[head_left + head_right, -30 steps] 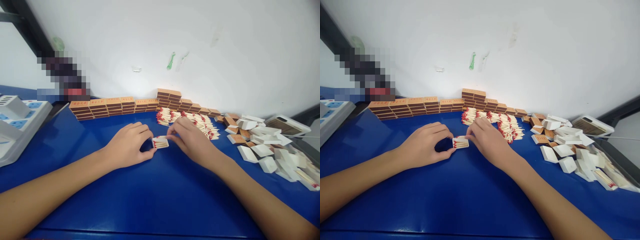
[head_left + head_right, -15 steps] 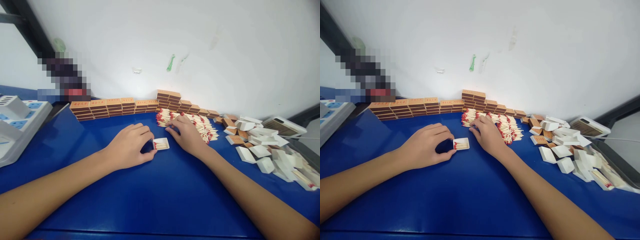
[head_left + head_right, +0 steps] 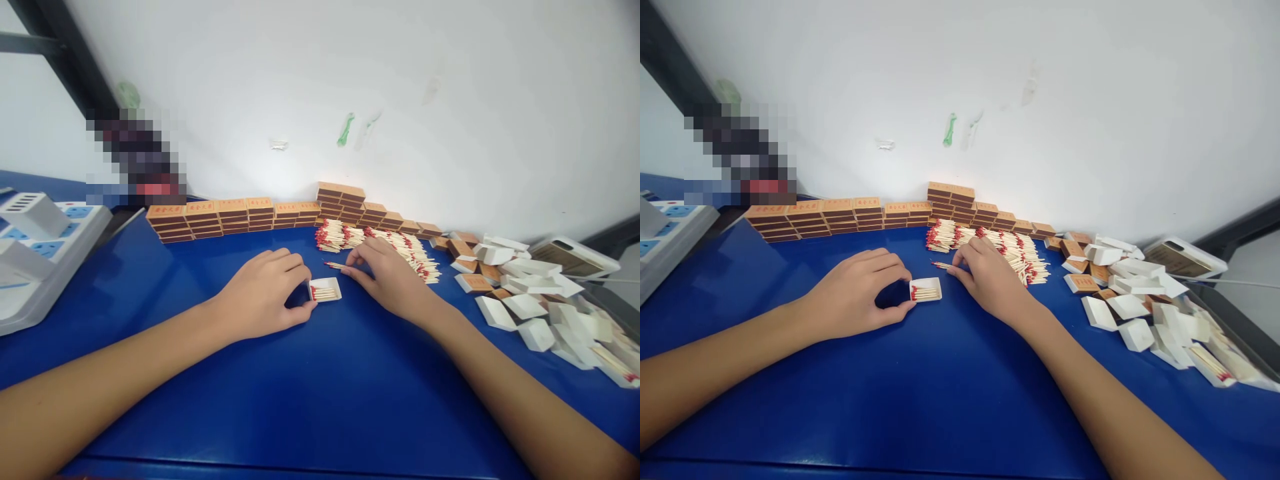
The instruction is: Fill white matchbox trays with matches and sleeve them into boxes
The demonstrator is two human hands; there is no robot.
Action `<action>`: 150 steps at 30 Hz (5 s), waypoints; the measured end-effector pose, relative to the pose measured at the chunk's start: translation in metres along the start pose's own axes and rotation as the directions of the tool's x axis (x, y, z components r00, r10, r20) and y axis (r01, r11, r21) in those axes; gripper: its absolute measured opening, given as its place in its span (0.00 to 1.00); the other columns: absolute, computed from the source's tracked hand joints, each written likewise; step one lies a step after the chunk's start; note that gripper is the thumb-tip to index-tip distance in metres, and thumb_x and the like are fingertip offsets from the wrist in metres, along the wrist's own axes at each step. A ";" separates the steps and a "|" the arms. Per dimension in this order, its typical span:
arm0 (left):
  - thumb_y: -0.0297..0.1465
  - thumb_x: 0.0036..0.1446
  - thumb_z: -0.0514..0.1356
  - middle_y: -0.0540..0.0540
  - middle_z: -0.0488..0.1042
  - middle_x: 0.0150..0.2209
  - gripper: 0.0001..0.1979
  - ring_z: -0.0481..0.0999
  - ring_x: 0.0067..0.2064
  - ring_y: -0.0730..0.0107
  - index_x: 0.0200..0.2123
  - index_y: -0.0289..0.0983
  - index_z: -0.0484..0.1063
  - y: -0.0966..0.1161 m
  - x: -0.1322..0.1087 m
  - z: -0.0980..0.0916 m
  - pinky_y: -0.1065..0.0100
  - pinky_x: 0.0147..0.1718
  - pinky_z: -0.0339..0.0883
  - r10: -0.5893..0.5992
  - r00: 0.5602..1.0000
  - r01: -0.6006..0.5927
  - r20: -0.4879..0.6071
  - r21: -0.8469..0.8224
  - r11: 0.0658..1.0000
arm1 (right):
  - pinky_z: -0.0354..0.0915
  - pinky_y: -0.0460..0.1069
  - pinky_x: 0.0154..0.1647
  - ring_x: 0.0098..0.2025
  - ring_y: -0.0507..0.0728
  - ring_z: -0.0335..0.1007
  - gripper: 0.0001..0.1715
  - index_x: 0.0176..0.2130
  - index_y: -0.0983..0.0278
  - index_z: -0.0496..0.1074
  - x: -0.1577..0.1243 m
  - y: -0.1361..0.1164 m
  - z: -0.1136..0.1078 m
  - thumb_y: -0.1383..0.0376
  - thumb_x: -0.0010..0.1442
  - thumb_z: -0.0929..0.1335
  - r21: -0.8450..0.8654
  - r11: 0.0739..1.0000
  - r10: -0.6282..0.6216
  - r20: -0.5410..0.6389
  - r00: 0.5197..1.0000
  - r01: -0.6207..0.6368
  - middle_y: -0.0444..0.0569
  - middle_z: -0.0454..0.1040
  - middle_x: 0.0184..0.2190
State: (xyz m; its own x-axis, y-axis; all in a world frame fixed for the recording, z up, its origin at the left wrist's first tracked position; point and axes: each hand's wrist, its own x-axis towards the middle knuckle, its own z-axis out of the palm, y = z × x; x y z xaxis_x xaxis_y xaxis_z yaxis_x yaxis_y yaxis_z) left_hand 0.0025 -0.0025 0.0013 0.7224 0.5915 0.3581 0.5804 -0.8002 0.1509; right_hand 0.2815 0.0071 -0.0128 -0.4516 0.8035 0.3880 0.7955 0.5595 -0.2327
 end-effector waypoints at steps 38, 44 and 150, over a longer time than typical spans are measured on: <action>0.40 0.66 0.62 0.44 0.78 0.39 0.12 0.76 0.42 0.59 0.43 0.37 0.78 -0.001 0.001 0.001 0.58 0.45 0.70 0.018 1.000 -0.018 -0.006 0.018 1.000 | 0.66 0.58 0.44 0.43 0.63 0.69 0.08 0.37 0.60 0.70 0.009 -0.007 0.010 0.67 0.72 0.66 0.050 0.998 -0.029 -0.003 1.000 0.029 0.54 0.74 0.38; 0.40 0.66 0.62 0.44 0.78 0.39 0.12 0.77 0.43 0.59 0.43 0.37 0.78 -0.001 0.001 0.000 0.58 0.46 0.70 0.006 1.000 -0.006 0.001 0.017 1.000 | 0.65 0.56 0.44 0.42 0.62 0.68 0.07 0.38 0.60 0.70 0.006 -0.017 -0.008 0.66 0.72 0.67 0.087 0.996 -0.010 -0.016 1.000 0.011 0.52 0.73 0.38; 0.40 0.66 0.62 0.44 0.79 0.40 0.13 0.77 0.44 0.58 0.43 0.36 0.78 -0.002 -0.001 0.001 0.57 0.43 0.69 0.014 1.000 -0.014 -0.003 0.009 1.000 | 0.65 0.54 0.39 0.37 0.60 0.70 0.08 0.38 0.61 0.76 -0.001 0.005 -0.031 0.62 0.69 0.69 0.028 0.987 0.158 -0.067 0.985 -0.157 0.51 0.75 0.34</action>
State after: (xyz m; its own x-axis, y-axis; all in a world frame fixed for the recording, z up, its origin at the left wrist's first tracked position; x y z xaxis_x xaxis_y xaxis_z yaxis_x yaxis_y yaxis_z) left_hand 0.0008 -0.0011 -0.0005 0.7290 0.5803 0.3630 0.5738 -0.8073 0.1382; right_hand 0.2981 0.0026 0.0129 -0.2918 0.8663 0.4055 0.8450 0.4321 -0.3151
